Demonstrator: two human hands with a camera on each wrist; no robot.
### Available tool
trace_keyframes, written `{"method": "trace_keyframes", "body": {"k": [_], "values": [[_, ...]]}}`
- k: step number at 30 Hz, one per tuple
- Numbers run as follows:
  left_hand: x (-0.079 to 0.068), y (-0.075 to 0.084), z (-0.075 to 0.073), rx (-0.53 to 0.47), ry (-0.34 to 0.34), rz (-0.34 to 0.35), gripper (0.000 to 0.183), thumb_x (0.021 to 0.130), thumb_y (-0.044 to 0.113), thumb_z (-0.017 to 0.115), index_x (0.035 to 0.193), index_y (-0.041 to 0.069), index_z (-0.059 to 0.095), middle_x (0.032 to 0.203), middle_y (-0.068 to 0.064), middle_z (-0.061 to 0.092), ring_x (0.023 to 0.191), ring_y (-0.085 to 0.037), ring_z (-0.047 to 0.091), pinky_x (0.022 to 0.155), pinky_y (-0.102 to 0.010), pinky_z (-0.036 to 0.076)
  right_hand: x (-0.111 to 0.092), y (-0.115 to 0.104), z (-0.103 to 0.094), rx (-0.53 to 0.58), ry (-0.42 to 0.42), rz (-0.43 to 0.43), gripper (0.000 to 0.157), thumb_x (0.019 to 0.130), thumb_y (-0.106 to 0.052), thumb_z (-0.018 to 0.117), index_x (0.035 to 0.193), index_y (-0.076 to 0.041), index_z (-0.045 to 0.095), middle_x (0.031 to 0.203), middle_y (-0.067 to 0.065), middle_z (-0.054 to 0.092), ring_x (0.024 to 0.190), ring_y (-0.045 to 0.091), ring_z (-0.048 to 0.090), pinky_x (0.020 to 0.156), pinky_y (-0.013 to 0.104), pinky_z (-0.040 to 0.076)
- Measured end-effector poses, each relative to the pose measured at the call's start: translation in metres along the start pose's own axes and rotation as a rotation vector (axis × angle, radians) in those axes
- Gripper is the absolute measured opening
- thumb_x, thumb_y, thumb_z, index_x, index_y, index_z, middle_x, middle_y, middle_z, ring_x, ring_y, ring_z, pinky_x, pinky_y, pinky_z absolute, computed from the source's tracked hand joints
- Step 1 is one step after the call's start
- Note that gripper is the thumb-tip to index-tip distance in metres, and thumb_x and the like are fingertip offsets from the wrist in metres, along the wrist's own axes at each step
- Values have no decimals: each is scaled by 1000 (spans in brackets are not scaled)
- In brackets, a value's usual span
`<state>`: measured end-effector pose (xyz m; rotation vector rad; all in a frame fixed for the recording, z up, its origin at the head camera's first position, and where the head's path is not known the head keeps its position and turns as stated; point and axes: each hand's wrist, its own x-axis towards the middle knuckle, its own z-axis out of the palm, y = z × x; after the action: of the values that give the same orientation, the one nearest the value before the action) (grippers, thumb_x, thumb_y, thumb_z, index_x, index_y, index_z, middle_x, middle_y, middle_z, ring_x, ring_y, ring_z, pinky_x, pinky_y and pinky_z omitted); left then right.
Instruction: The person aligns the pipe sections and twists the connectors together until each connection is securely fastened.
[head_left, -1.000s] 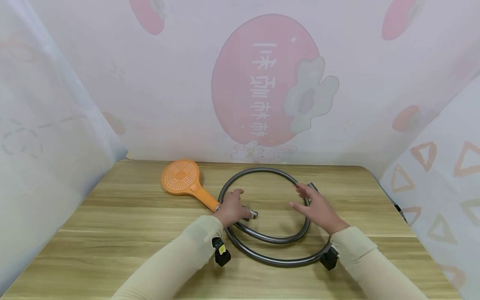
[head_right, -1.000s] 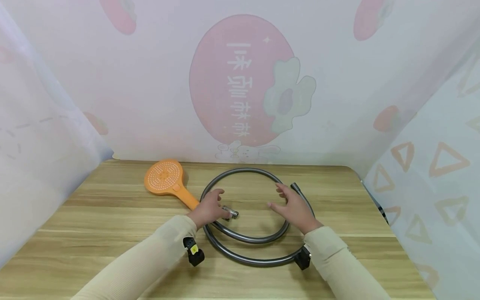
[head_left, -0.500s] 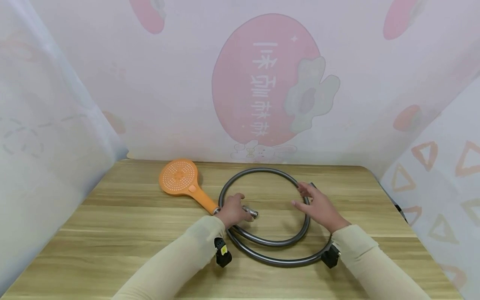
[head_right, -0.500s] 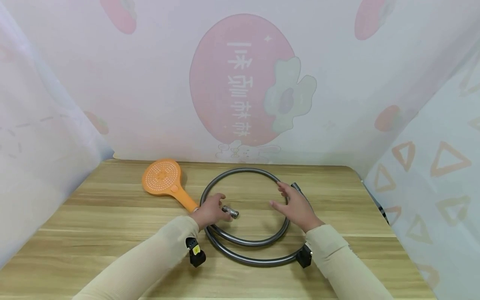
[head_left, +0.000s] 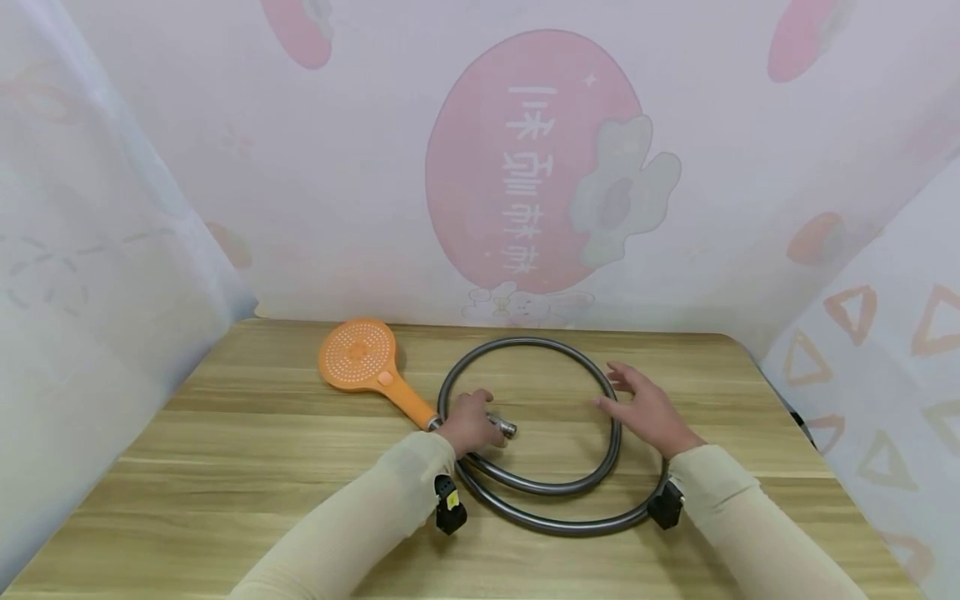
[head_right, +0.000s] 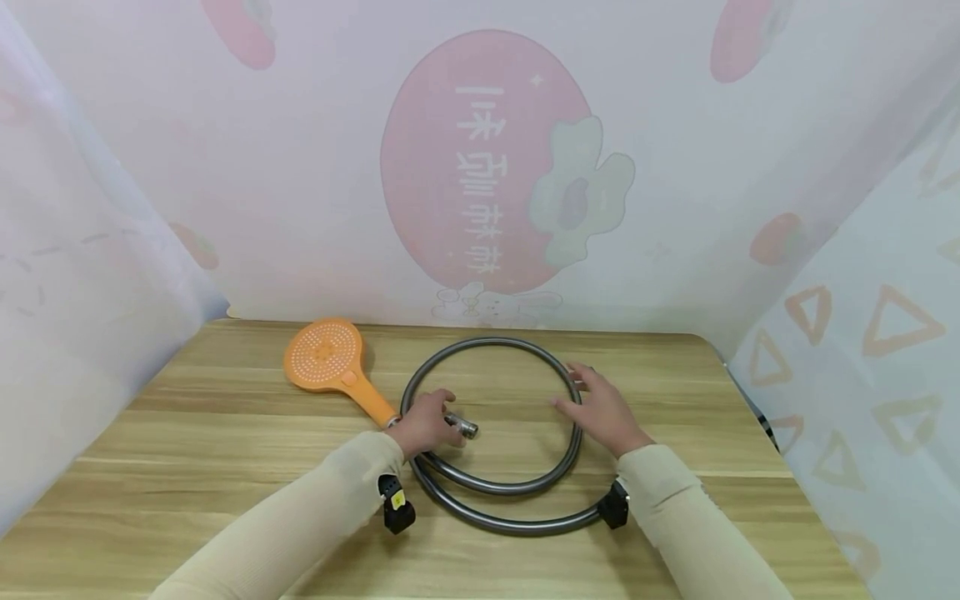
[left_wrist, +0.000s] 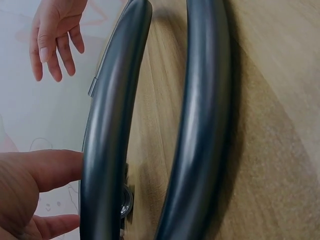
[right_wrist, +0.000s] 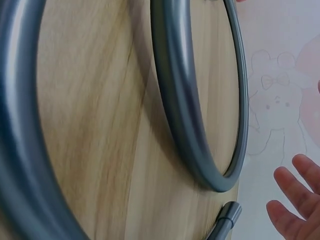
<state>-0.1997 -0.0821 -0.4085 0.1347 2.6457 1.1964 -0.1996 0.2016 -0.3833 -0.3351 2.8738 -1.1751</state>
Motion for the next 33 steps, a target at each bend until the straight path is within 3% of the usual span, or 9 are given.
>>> {"method": "trace_keyframes", "body": {"k": [9,26,33], "values": [[1,1,-1,18,1,15,71,65,4,84,128,-4,52,116,-24,49,89,-28,49,79,-39,47,7,7,-4,-2,10,17,70,93,-27,65,148,0,31,141,27,44,129,43,43,102,56,39],[-2,3,-1,0,-32,-12,69,68,2,83,129,-1,52,122,-25,47,90,-28,49,77,-40,47,13,31,-11,-42,16,37,72,93,-27,65,148,3,30,143,30,40,129,49,39,101,59,38],[-2,3,1,10,-33,12,68,67,1,83,128,-3,53,121,-25,48,88,-27,49,75,-39,48,16,38,-13,-1,7,105,77,93,-27,65,150,2,24,146,30,34,132,48,35,103,59,36]]}}
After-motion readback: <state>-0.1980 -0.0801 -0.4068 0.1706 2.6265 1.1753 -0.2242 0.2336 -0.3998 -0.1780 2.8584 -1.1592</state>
